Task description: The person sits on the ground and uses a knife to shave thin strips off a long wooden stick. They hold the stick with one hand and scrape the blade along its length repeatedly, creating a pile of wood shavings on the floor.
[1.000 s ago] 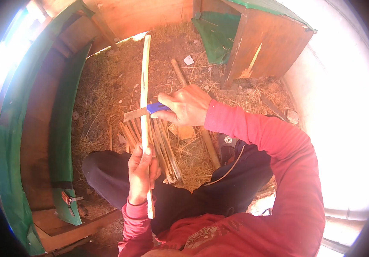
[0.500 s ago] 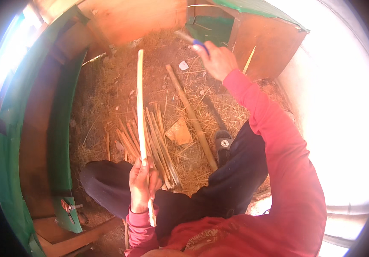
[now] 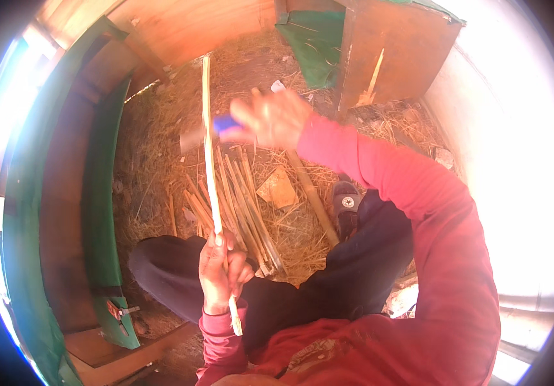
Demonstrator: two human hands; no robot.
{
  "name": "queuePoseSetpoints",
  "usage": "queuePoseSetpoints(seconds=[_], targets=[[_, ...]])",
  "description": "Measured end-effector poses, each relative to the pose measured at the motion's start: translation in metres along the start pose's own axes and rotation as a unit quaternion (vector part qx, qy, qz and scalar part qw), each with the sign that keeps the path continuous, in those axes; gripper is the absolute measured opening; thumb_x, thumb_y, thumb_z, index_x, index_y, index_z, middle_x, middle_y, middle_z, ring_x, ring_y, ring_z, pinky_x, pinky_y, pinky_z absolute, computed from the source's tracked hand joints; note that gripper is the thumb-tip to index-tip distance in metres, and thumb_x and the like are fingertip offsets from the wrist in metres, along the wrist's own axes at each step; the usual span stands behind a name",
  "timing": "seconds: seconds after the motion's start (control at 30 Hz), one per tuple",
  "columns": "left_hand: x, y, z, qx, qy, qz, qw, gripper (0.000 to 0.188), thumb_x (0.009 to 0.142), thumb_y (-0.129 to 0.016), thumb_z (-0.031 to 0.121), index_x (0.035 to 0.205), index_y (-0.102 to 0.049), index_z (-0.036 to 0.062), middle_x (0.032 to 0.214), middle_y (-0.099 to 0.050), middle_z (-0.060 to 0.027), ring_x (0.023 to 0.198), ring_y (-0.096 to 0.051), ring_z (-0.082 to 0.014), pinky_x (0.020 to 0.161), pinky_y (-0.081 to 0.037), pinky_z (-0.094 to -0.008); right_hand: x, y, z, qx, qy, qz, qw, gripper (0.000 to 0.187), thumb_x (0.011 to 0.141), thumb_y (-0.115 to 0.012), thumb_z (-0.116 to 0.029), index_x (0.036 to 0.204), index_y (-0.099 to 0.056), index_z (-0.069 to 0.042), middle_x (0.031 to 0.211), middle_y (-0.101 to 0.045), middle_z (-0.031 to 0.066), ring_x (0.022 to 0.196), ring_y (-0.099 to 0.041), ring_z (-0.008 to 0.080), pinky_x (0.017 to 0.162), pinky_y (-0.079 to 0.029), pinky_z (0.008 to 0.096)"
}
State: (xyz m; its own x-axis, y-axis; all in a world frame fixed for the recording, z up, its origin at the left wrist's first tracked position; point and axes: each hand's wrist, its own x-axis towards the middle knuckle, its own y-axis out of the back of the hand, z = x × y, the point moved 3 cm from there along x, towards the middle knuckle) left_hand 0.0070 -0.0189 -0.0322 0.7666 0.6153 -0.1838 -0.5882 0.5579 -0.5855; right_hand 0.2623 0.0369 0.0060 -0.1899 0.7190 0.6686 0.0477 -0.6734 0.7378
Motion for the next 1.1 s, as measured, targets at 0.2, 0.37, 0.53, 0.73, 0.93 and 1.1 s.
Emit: queuePoseSetpoints(seconds=[0.2, 0.37, 0.53, 0.73, 0.93, 1.1], targets=[[-0.021, 0.008, 0.000, -0.014, 0.001, -0.086, 0.996, 0.026, 0.102, -0.043, 0.031, 0.091, -0.043, 0.0075, 0.044, -0.031, 0.0020, 0.028, -0.026, -0.0077, 0.033, -0.019, -0.0228, 0.011, 0.011, 0.111, -0.086, -0.437, -0.074, 0.892, 0.054, 0.100, -0.034, -0.048, 0.100, -0.062, -0.002, 0.075, -0.066, 0.0168, 0.073, -0.066, 0.0329, 0.066, -0.053, 0.0426], [-0.033, 0.034, 0.017, 0.002, 0.015, 0.078, 0.997, 0.033, 0.100, -0.045, 0.036, 0.081, -0.043, 0.0093, 0.044, -0.034, 0.0001, 0.027, -0.029, -0.0086, 0.030, -0.019, -0.0219, -0.023, 0.007, 0.127, -0.041, -0.394, -0.003, 0.918, 0.053, 0.096, -0.040, -0.055, 0.098, -0.064, -0.007, 0.072, -0.068, 0.0143, 0.067, -0.068, 0.0288, 0.058, -0.051, 0.0428], [-0.001, 0.023, 0.051, 0.034, 0.036, 0.091, 0.995, 0.035, 0.101, -0.037, 0.044, 0.080, -0.041, 0.0159, 0.039, -0.031, 0.0017, 0.026, -0.021, -0.0084, 0.030, -0.016, -0.0227, 0.016, 0.029, 0.022, 0.211, -0.156, 0.002, 0.965, 0.044, 0.094, -0.051, -0.050, 0.085, -0.058, -0.008, 0.054, -0.058, 0.0095, 0.045, -0.059, 0.0280, 0.045, -0.045, 0.0424], [0.007, 0.012, 0.035, 0.043, 0.053, 0.040, 0.997, 0.040, 0.101, -0.033, 0.046, 0.079, -0.036, 0.0132, 0.041, -0.026, 0.0010, 0.030, -0.017, -0.0079, 0.034, -0.014, -0.0251, -0.002, 0.013, -0.052, 0.212, -0.011, -0.055, 0.976, 0.037, 0.086, -0.065, -0.042, 0.087, -0.056, -0.006, 0.055, -0.054, 0.0123, 0.046, -0.057, 0.0334, 0.041, -0.042, 0.0427], [0.012, 0.011, 0.023, 0.082, 0.064, 0.081, 0.991, 0.044, 0.100, -0.037, 0.048, 0.074, -0.034, 0.0126, 0.045, -0.025, 0.0024, 0.031, -0.021, -0.0076, 0.034, -0.015, -0.0242, 0.006, -0.001, -0.013, 0.018, -0.083, -0.111, 0.990, 0.043, 0.095, -0.050, -0.047, 0.091, -0.056, -0.005, 0.049, -0.052, 0.0120, 0.044, -0.056, 0.0333, 0.039, -0.041, 0.0436], [0.002, 0.014, 0.017, 0.076, 0.054, 0.058, 0.994, 0.043, 0.101, -0.037, 0.046, 0.075, -0.038, 0.0108, 0.044, -0.028, 0.0024, 0.031, -0.024, -0.0072, 0.033, -0.017, -0.0232, 0.003, 0.005, 0.099, -0.048, -0.266, 0.022, 0.963, 0.049, 0.098, -0.041, -0.049, 0.086, -0.057, -0.005, 0.045, -0.047, 0.0086, 0.039, -0.053, 0.0245, 0.038, -0.041, 0.0399]])
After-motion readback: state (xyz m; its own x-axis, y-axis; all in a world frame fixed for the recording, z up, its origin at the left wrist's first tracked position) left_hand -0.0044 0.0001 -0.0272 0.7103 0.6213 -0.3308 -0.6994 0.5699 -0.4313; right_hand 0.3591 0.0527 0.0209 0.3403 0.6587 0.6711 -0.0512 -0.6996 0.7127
